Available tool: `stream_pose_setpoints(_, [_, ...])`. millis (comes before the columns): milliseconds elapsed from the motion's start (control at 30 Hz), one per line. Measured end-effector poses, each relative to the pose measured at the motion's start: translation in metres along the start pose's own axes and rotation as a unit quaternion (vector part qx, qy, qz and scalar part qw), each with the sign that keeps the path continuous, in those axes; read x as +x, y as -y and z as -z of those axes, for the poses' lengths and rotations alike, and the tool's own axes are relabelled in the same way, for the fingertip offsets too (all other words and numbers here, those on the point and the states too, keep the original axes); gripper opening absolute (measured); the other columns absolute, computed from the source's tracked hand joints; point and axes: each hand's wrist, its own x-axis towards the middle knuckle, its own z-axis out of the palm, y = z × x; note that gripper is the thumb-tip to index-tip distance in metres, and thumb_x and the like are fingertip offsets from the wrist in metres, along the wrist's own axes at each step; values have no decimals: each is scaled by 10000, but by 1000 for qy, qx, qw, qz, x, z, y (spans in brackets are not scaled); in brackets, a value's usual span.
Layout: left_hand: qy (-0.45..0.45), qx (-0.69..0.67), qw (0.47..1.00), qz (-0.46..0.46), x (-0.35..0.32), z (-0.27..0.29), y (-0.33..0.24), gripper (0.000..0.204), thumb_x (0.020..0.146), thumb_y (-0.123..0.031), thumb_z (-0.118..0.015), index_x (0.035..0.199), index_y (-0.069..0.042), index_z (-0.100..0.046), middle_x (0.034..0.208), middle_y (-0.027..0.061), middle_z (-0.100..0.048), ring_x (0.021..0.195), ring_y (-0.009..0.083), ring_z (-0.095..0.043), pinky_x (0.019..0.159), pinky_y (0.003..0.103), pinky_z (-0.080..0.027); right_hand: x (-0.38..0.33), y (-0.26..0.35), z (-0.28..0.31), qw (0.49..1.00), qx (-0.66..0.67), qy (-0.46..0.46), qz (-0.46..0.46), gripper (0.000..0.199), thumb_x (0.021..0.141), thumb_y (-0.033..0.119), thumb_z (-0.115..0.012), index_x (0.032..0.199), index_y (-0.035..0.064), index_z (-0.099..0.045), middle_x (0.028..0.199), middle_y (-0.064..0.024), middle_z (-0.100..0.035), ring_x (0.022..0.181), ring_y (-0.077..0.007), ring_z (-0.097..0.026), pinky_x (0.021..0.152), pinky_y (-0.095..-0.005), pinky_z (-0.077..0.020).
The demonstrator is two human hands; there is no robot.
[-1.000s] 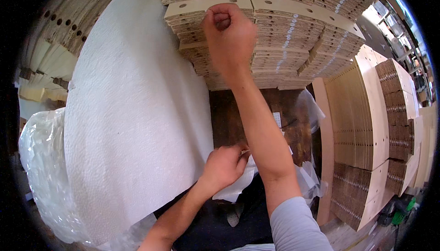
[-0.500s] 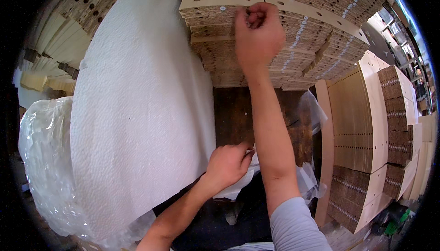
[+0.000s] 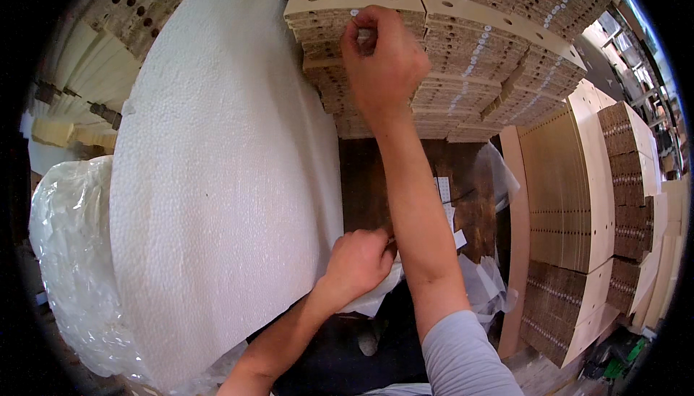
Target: The person applies white circular labels to a vertical stack of wooden boards. The person peels labels one by one from a sheet and presses them onto the ends of the boards.
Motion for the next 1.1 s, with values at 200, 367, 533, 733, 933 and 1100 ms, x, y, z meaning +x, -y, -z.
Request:
stream_pose_setpoints(200, [10,3,1000,-12,1,1,-4,236,864,-167,-587,1036,-24,-660,859,262,-692,826,470,-661,756,579,-520,0,-5,17,993,23,-9,-118,291,765,61,-829,978,78,-632,888,-41,-614,789,-150,-636,561,-294,-475])
stream_pose_setpoints(367, [5,-12,1000,-20,1,1,-2,219,859,-158,-586,1017,-18,-646,847,265,-688,817,470,-659,744,576,-520,-8,18,15,977,155,23,-142,308,770,-47,-757,1021,59,-613,924,-41,-611,803,-147,-637,628,-295,-503])
stream_pose_setpoints(533, [-7,9,1000,-23,2,-4,1,221,852,-148,-587,1022,-21,-647,806,261,-679,787,471,-654,733,579,-516,-5,9,3,987,120,15,-107,317,762,-80,-730,1018,58,-604,871,-47,-604,774,-164,-636,657,-303,-514])
stream_pose_setpoints(733, [-8,14,999,-31,0,-3,4,240,844,-138,-593,1048,-22,-646,795,258,-677,780,469,-653,724,580,-512,-2,7,3,995,70,25,-67,338,734,-42,-767,1007,64,-598,844,-47,-587,733,-184,-606,665,-307,-501])
stream_pose_setpoints(933, [-26,-8,999,-26,-5,-2,1,214,898,-197,-599,1014,-32,-671,812,253,-685,793,465,-662,738,561,-524,2,-4,34,973,81,73,-202,287,771,42,-830,963,54,-617,714,-1,-532,644,-115,-493,607,-272,-442])
stream_pose_setpoints(1100, [-87,-88,992,16,3,-4,6,243,916,-226,-615,1061,-45,-691,874,265,-691,830,462,-670,749,507,-540,-38,-2,109,922,146,244,-264,212,825,101,-801,976,50,-660,712,-3,-545,661,-102,-513,598,-268,-434])
